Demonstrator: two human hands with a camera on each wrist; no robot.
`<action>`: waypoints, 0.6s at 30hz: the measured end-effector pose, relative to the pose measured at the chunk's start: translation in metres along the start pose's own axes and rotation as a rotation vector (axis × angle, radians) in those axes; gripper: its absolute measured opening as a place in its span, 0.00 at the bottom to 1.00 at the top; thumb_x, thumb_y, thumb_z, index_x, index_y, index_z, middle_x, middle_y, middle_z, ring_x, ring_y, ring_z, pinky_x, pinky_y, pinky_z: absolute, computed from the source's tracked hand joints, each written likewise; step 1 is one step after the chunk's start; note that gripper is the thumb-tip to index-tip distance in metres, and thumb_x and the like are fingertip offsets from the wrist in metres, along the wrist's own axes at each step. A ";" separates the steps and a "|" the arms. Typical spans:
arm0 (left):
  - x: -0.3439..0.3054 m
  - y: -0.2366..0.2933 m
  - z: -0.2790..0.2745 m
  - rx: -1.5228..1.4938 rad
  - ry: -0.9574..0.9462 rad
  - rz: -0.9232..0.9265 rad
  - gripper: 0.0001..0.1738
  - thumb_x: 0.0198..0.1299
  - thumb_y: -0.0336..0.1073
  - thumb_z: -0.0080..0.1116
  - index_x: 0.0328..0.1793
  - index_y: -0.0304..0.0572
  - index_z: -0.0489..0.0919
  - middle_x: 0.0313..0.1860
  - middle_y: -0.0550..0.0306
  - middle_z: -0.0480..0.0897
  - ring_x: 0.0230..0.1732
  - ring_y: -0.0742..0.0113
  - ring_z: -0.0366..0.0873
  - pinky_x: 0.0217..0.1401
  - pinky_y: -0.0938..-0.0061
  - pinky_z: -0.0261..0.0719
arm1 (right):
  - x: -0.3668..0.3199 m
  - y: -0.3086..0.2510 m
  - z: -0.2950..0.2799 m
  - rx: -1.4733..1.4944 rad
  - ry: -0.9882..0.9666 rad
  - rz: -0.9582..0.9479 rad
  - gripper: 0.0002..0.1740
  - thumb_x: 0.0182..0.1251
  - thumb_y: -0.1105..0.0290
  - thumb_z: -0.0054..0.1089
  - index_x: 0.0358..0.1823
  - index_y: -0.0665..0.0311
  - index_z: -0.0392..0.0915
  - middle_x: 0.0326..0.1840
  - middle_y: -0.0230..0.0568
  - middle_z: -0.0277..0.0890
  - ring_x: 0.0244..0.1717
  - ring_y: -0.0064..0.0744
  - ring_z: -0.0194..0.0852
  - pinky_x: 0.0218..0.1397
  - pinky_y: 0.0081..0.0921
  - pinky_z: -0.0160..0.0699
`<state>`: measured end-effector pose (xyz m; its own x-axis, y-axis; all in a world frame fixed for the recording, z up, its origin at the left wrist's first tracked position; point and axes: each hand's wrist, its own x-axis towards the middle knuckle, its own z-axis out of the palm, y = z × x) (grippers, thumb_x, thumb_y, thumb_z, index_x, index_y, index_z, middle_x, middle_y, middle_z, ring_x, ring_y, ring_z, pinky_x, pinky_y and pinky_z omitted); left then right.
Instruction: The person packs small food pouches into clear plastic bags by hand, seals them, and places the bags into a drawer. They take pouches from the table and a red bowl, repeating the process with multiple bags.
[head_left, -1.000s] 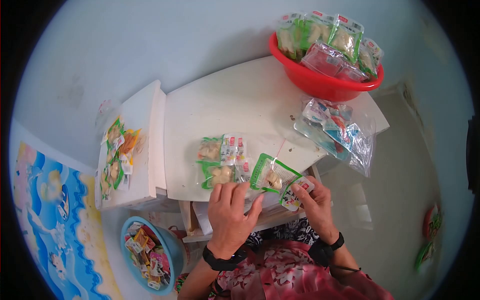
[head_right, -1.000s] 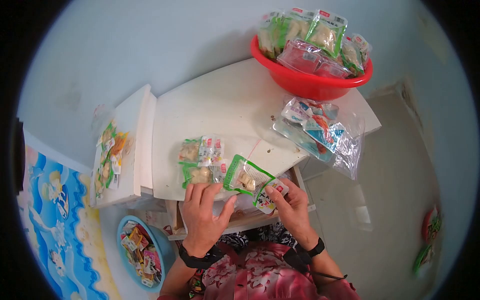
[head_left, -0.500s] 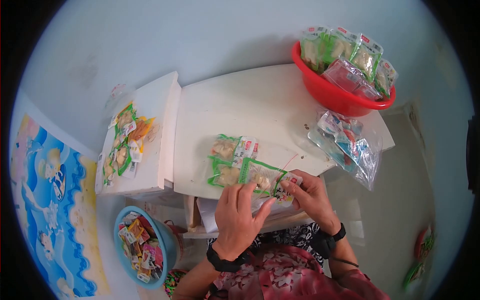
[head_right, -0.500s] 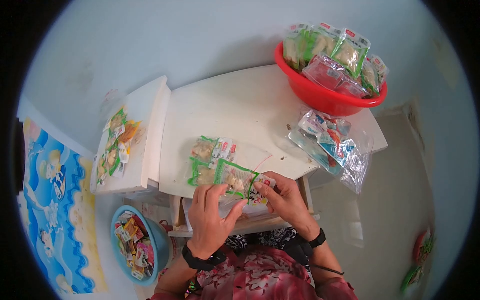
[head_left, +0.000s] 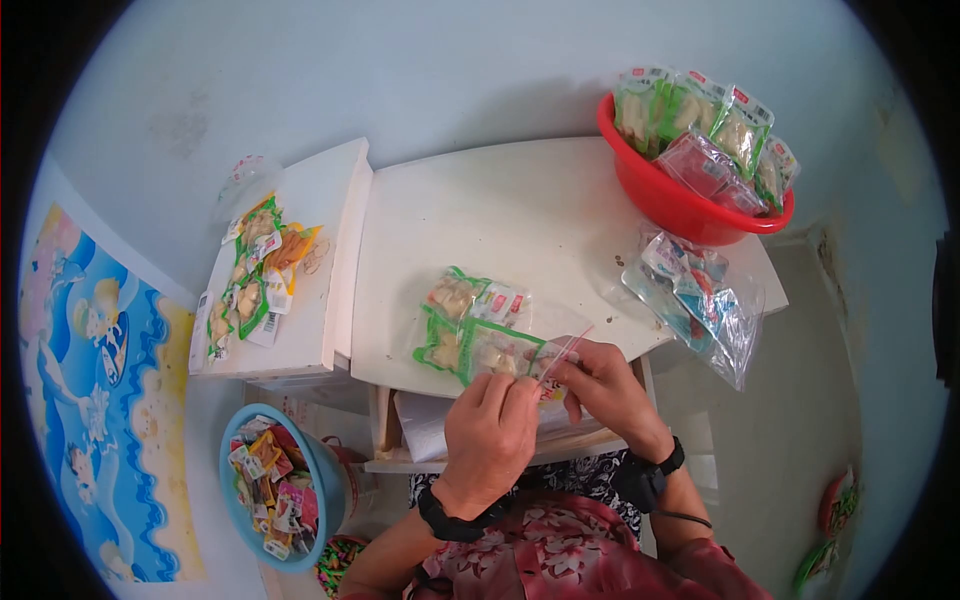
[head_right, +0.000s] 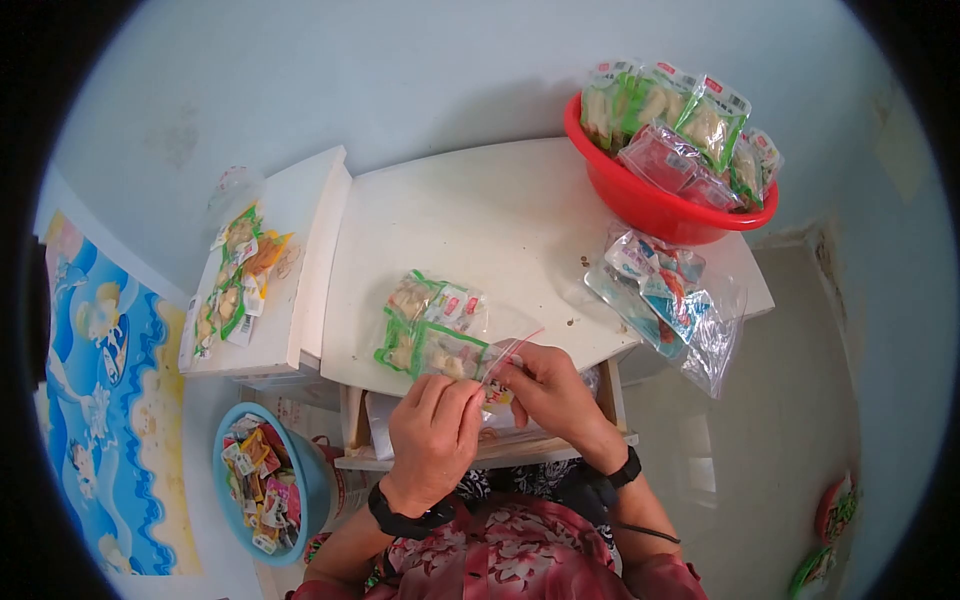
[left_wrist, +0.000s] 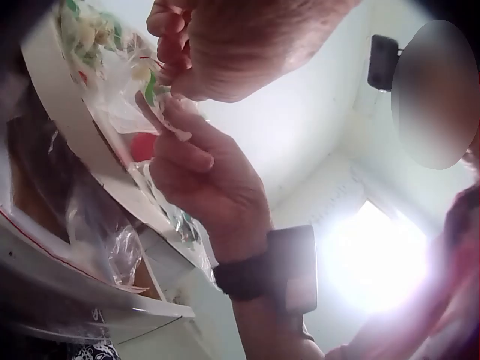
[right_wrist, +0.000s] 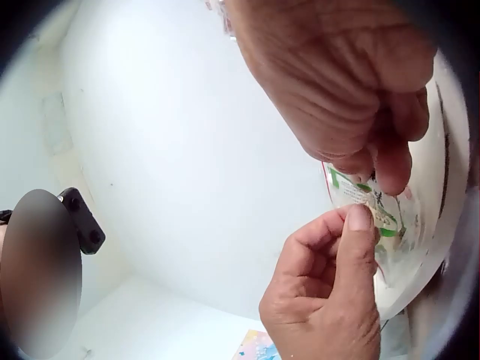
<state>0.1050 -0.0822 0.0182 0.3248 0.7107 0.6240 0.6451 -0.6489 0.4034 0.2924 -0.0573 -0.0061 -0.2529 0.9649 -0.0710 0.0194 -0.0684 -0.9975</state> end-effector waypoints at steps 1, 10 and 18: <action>0.001 0.003 -0.001 -0.004 -0.002 -0.002 0.11 0.59 0.22 0.68 0.47 0.37 0.81 0.36 0.52 0.79 0.36 0.49 0.79 0.36 0.58 0.79 | 0.003 -0.003 0.002 0.037 -0.023 0.009 0.12 0.81 0.66 0.60 0.51 0.69 0.84 0.32 0.30 0.81 0.20 0.15 0.73 0.22 0.19 0.71; -0.003 0.005 0.004 -0.062 0.007 0.059 0.11 0.59 0.22 0.67 0.48 0.35 0.80 0.37 0.50 0.79 0.36 0.49 0.79 0.36 0.59 0.79 | 0.039 -0.006 0.022 0.005 -0.116 -0.041 0.21 0.76 0.64 0.64 0.59 0.77 0.80 0.42 0.41 0.84 0.43 0.25 0.77 0.47 0.27 0.78; -0.005 -0.003 0.002 -0.072 0.030 0.044 0.12 0.60 0.22 0.67 0.49 0.36 0.80 0.37 0.51 0.79 0.36 0.50 0.79 0.36 0.60 0.79 | 0.057 -0.018 0.030 -0.155 -0.199 -0.019 0.38 0.72 0.64 0.70 0.76 0.77 0.65 0.58 0.53 0.81 0.51 0.37 0.82 0.58 0.29 0.81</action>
<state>0.1029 -0.0828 0.0124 0.3302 0.6734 0.6615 0.5787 -0.6980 0.4217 0.2485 -0.0091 0.0077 -0.4401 0.8955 -0.0666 0.1575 0.0039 -0.9875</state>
